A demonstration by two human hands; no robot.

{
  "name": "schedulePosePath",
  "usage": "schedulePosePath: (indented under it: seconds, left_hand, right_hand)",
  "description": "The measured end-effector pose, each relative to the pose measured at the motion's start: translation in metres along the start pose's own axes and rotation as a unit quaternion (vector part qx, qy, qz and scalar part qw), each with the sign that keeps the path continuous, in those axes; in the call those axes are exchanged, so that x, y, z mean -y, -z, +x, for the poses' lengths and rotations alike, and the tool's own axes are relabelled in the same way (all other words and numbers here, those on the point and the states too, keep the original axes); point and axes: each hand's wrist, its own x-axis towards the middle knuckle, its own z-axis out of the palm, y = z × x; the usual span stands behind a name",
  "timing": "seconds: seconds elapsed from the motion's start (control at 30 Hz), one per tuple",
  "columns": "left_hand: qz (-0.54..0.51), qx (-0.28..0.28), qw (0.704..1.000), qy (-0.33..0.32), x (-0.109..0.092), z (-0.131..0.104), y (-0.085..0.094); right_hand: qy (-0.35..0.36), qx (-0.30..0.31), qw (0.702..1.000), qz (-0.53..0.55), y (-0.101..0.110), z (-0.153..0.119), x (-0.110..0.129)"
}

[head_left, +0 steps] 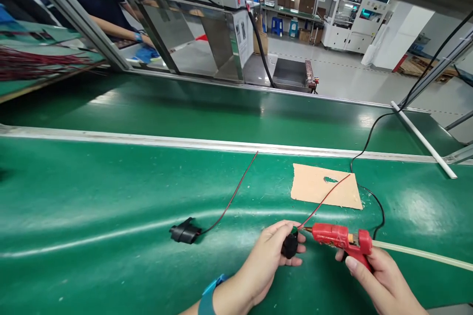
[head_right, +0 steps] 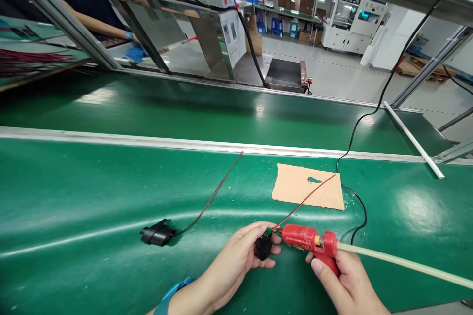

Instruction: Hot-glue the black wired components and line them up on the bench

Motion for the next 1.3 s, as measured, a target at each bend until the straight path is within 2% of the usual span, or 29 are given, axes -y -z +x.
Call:
schedulePosePath:
  seconds: [0.13, 0.27, 0.53, 0.63, 0.83, 1.0, 1.3]
  left_hand:
    - [-0.004, 0.001, 1.000, 0.013, 0.002, 0.001, 0.000]
    - [0.010, -0.006, 1.000, 0.013, 0.002, 0.001, -0.001]
    - [0.022, 0.004, 1.000, 0.011, -0.001, -0.003, -0.007]
    - [0.018, 0.008, 0.999, 0.026, -0.001, -0.004, -0.008]
    - [0.009, 0.024, 0.999, 0.030, -0.003, -0.007, -0.008]
    - [0.007, 0.024, 0.999, 0.025, -0.004, -0.010, -0.008]
    - [0.012, 0.021, 0.999, 0.029, -0.006, -0.011, -0.007]
  right_hand:
    - [0.089, 0.027, 0.992, -0.084, -0.001, 0.000, 0.007]
    - [0.145, 0.043, 0.975, -0.161, -0.001, 0.000, 0.010]
    - [0.217, -0.024, 0.952, -0.213, -0.001, 0.006, 0.020]
    - [0.240, -0.025, 0.945, -0.222, 0.000, 0.008, 0.025]
    - [0.248, -0.004, 0.940, -0.235, 0.004, 0.011, 0.026]
    - [0.227, 0.012, 0.943, -0.242, 0.005, 0.011, 0.028]
    - [0.254, -0.004, 0.933, -0.254, 0.004, 0.013, 0.028]
